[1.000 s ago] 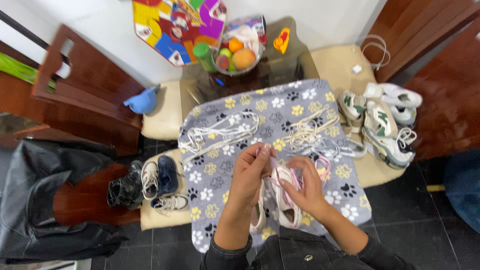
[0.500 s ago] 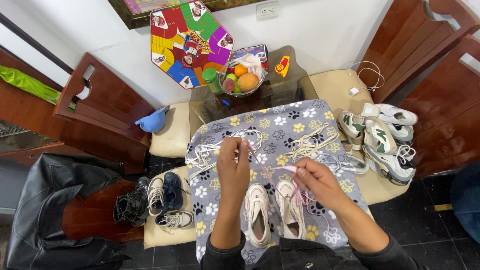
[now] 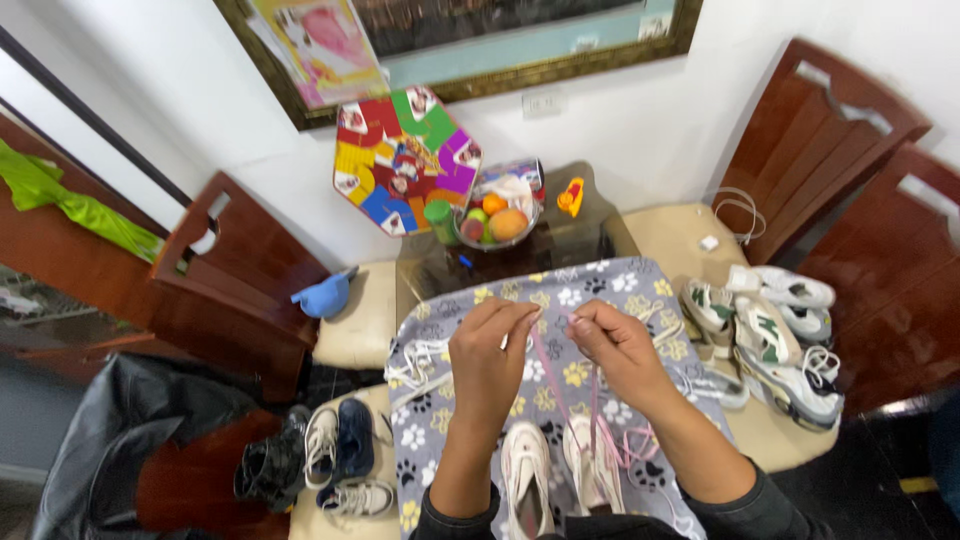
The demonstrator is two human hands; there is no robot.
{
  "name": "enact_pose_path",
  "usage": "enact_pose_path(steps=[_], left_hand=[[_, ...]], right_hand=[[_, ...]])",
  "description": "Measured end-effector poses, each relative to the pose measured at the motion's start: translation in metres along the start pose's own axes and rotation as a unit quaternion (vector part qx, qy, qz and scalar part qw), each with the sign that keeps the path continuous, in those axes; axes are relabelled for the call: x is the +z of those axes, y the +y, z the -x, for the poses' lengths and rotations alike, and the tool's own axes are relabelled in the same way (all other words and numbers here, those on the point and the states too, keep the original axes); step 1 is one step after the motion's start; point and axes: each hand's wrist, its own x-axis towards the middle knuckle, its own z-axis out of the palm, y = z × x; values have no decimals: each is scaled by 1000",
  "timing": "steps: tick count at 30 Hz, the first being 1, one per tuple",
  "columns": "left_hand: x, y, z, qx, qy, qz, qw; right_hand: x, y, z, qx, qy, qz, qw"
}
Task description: The person removes the laces from a pair of white sneakers, then re-laces them using pink laces. The shoes are placed on a patterned cloth on a table while the laces are threaded through the eyelets and tied.
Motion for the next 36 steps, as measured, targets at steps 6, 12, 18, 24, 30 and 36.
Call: enact_pose_path(steps=[6,12,18,24,30,36], left_hand=[[8,0,-7,91,10,-12,996],[23,-3,-3,-6,41,120,992],[44,-6,-3,-156,18,353,923],[45,0,-3,-93,9,263,960],[48,1,-8,-39,26,179,983],[56,-13,-8,-74,-46,368,926]], right_hand=[[14,-22,-16,-78,86,135,984],[19,-33,-17,-125,158,167,965],[20,-39,-18,-174,189,221,941],[12,-37,-17,-135,166,176,961],[-4,-38,-17,-120,88,150,978],[-20,-34,-15,-89,29,92,991]])
